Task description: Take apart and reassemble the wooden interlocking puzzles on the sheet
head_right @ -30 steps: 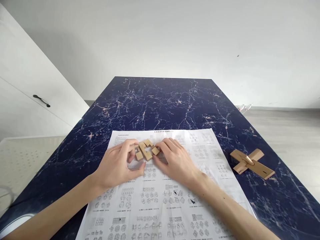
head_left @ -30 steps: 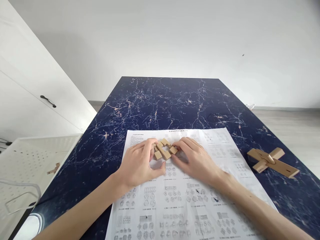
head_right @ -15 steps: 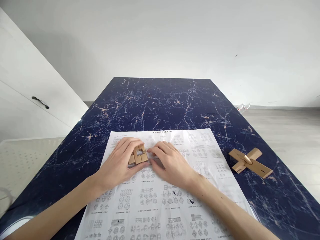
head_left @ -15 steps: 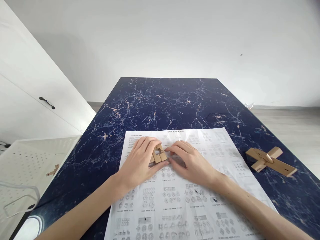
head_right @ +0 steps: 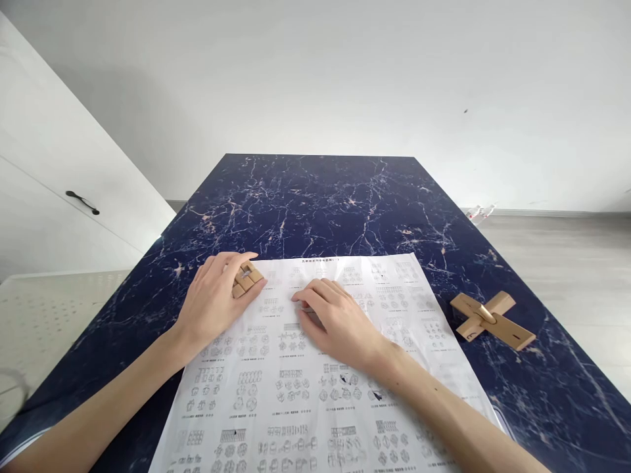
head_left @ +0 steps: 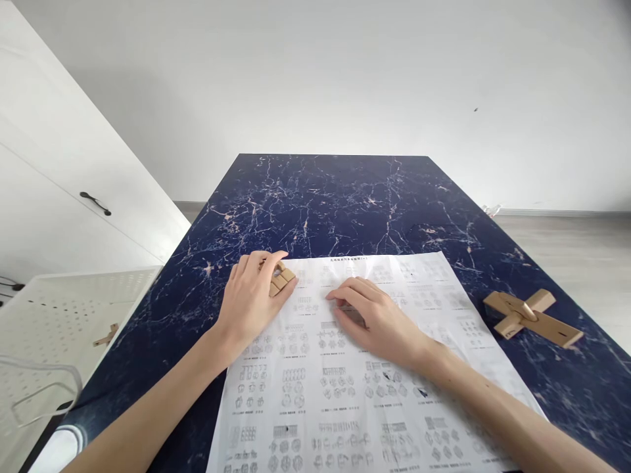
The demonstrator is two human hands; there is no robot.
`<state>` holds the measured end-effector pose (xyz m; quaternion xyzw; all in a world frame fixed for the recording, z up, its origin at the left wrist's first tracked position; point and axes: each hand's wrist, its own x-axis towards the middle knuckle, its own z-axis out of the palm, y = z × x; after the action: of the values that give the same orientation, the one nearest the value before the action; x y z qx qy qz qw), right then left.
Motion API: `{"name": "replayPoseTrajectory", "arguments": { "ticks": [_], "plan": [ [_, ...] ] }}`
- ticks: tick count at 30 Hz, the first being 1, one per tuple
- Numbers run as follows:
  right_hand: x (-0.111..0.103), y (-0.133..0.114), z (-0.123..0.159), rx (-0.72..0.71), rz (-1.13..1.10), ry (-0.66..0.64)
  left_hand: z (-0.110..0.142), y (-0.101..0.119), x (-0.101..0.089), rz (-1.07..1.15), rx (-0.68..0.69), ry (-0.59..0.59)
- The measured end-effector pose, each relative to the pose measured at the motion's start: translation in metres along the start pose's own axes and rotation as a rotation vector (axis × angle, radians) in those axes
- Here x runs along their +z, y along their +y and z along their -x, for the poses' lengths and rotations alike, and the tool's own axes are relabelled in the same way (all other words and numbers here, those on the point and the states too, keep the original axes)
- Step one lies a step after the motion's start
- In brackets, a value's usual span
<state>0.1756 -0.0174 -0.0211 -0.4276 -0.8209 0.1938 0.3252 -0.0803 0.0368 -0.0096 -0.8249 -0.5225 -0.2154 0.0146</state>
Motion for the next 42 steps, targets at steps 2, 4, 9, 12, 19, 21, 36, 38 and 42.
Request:
{"name": "replayPoseTrajectory", "arguments": {
  "ticks": [2, 4, 9, 12, 19, 21, 36, 38, 42],
  "plan": [
    [0.0, 0.0, 0.0, -0.006, 0.0, 0.004, -0.001, -0.002, 0.0, -0.043, -0.022, -0.002],
    [0.0, 0.0, 0.0, -0.01, -0.002, 0.003, -0.001, -0.003, 0.0, -0.075, -0.043, 0.005],
    [-0.001, 0.0, 0.0, -0.014, 0.005, -0.001, -0.001, -0.004, 0.003, -0.135, -0.069, 0.037],
    [0.0, 0.001, 0.0, -0.009, 0.008, 0.0, -0.002, -0.005, 0.005, -0.157, -0.067, 0.062],
    [-0.012, -0.005, 0.002, 0.009, 0.033, -0.045, -0.001, -0.009, 0.007, -0.12, -0.056, 0.083],
    [-0.021, -0.008, 0.012, 0.0, 0.074, -0.08, -0.001, -0.011, 0.007, -0.11, -0.053, 0.091],
    [-0.154, 0.006, 0.131, 0.284, 0.698, 0.227, -0.004, -0.015, 0.005, -0.088, 0.006, 0.133],
    [-0.169, 0.013, 0.143, 0.453, 0.756, 0.288, -0.004, -0.013, 0.003, -0.097, 0.023, 0.154],
    [-0.185, 0.031, 0.161, 0.76, 0.663, 0.3, -0.003, -0.008, 0.0, -0.067, 0.095, 0.186]
  ]
}}
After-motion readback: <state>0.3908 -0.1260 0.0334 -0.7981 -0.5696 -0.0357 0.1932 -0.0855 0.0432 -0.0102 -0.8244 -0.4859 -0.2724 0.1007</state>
